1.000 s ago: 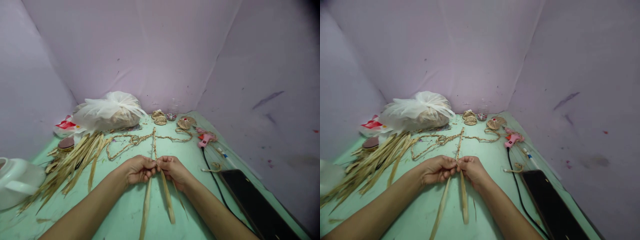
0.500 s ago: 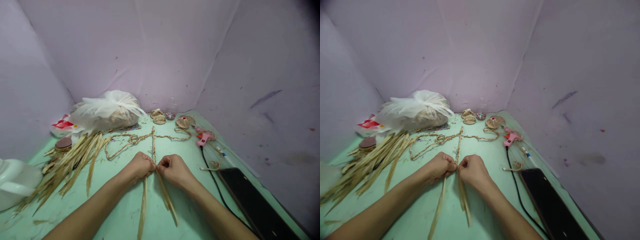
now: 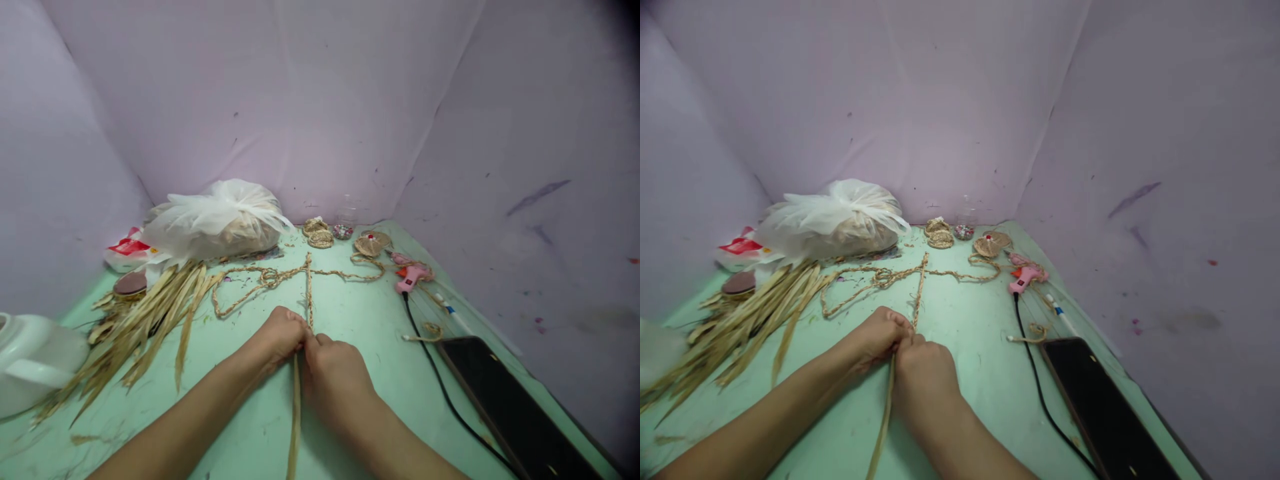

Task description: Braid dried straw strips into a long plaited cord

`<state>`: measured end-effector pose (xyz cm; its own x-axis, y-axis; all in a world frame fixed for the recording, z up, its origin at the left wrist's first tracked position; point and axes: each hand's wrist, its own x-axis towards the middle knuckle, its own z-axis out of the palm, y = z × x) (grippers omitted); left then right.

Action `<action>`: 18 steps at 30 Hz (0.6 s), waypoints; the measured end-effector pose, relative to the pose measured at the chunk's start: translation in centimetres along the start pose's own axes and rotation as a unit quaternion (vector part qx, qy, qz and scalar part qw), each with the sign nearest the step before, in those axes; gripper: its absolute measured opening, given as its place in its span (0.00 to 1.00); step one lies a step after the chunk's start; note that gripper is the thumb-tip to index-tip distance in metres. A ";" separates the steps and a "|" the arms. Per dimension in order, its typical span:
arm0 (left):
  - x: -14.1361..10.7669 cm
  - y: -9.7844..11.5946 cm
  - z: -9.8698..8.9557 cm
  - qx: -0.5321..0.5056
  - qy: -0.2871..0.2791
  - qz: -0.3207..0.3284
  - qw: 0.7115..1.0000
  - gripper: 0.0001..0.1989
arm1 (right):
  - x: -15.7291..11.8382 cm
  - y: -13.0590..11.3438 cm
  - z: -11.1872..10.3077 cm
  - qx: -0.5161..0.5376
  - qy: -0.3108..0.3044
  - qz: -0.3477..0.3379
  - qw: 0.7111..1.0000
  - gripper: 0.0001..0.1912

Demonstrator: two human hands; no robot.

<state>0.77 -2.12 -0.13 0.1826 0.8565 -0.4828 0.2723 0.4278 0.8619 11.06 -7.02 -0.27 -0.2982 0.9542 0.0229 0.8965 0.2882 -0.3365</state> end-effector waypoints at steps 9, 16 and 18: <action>-0.1 0.7 -1.2 0.052 -0.068 0.016 0.996 0.06 | 2.7 3.5 -1.3 0.547 -0.009 0.192 0.815 0.06; 0.0 0.6 -1.4 0.068 -0.088 0.029 0.993 0.04 | 3.0 2.5 0.1 0.594 -0.124 0.218 0.764 0.07; 0.3 0.4 -1.5 0.089 -0.098 0.049 0.990 0.04 | 3.1 2.9 0.4 0.543 -0.104 0.229 0.801 0.08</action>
<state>-0.50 -1.30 0.27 0.3916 0.8110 -0.4346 0.4040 0.2729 0.8731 12.54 -3.23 -1.58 -0.1689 0.8736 -0.4564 0.1462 -0.4357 -0.8881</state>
